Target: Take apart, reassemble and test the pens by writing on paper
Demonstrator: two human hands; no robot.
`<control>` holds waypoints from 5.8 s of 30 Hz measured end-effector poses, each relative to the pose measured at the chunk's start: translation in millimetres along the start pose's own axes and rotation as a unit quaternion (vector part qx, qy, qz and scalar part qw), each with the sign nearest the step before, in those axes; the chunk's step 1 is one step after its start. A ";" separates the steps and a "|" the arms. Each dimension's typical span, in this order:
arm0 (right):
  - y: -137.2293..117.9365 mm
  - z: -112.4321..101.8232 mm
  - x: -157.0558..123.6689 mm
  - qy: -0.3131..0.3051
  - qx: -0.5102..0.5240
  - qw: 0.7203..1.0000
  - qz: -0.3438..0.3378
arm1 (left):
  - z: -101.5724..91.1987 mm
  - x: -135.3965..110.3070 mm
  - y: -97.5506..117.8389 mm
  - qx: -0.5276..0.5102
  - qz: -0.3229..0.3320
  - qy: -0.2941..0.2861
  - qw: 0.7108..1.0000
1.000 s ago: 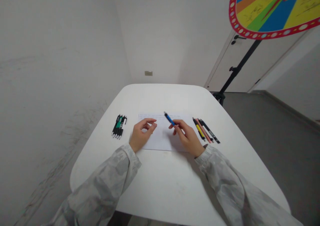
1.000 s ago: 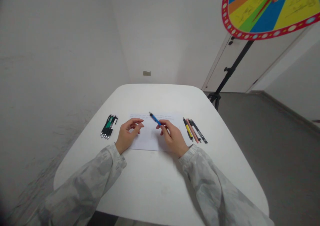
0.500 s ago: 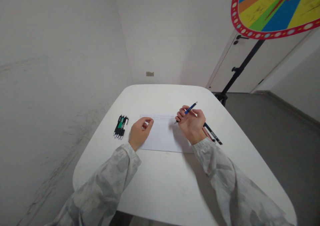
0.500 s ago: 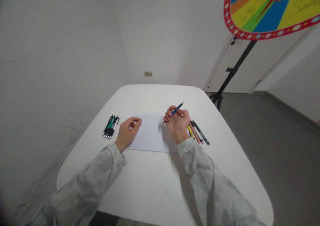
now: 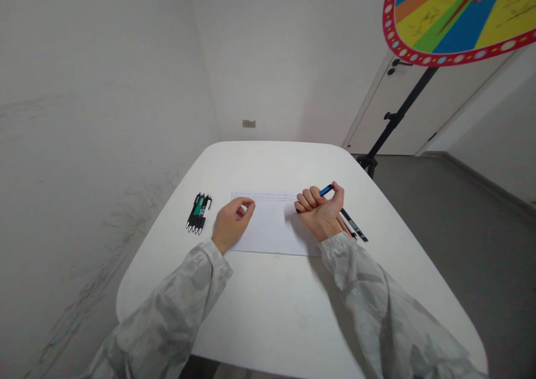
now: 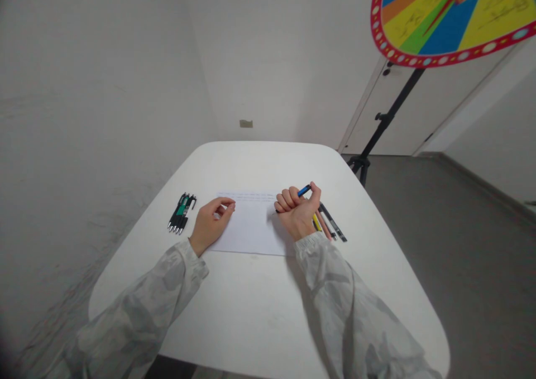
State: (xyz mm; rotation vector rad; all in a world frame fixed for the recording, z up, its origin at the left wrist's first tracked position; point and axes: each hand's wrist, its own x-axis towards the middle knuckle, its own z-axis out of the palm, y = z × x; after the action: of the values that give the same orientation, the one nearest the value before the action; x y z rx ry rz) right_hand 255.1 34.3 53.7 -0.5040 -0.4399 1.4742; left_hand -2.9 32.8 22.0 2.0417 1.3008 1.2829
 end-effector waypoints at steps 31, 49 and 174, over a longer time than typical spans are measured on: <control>-3.3 11.0 -4.9 -0.063 0.035 0.996 0.050 | -0.1 -1.8 0.5 0.023 0.016 0.006 1.000; -6.4 11.2 -5.0 -0.073 0.018 0.996 0.043 | 1.1 -7.5 7.0 0.120 0.210 -0.161 0.957; 125.7 28.0 54.4 -0.049 -0.594 0.786 -0.162 | -62.5 9.4 -15.1 0.240 0.125 -0.194 0.943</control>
State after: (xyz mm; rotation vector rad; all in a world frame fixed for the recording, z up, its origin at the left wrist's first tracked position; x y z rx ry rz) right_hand 138.9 93.8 3.6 -1.2621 -1.4874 0.7243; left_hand -62.5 39.8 46.9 2.6975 1.2791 0.6237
